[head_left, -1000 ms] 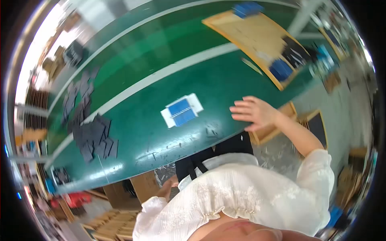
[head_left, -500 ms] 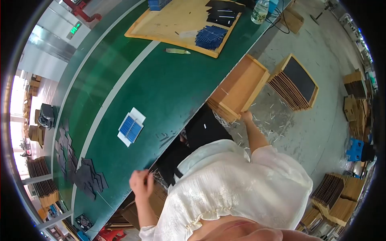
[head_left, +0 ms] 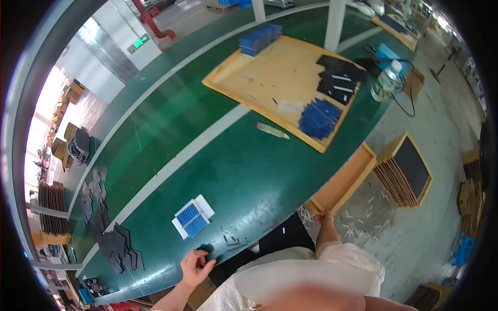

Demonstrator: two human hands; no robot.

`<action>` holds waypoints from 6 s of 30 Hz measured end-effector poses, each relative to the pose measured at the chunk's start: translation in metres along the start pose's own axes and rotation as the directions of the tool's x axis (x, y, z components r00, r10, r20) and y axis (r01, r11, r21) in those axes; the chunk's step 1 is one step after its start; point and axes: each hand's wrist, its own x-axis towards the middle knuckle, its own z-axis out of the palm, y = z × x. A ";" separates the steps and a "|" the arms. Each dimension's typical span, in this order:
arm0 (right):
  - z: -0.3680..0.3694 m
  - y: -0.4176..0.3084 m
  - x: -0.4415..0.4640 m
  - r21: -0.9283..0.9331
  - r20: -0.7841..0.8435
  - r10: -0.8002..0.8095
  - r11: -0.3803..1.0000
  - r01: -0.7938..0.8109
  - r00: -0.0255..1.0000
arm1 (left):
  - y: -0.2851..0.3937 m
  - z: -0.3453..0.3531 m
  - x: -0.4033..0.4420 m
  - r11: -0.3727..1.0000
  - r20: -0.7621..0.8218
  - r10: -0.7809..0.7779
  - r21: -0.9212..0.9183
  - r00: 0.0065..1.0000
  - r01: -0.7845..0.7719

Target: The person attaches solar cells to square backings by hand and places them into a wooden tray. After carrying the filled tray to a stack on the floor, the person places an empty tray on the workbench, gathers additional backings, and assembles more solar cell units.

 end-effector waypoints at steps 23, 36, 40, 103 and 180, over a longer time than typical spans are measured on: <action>-0.341 -0.254 -0.327 0.373 -0.314 -0.885 0.217 0.902 0.343 | -0.013 -0.002 0.002 0.902 -0.014 0.180 -0.397 0.984 -0.171; 0.042 -0.337 -0.448 0.513 0.583 -0.791 0.534 0.672 0.184 | -0.017 0.002 0.004 0.851 -0.025 0.186 -0.496 0.982 -0.173; 0.248 -0.305 -0.545 0.345 0.749 -0.648 0.557 0.755 0.136 | -0.018 0.002 0.003 0.854 -0.030 0.156 -0.498 0.987 -0.150; 0.314 -0.028 -0.526 0.287 0.856 -0.082 -0.747 0.600 -0.511 | -0.347 -0.346 0.057 0.426 -0.356 -0.803 0.217 0.478 0.878; 0.314 -0.088 -0.438 0.163 0.913 -0.121 -0.766 0.622 -0.389 | -0.010 -0.016 -0.058 0.900 0.082 0.375 -0.271 0.923 -0.341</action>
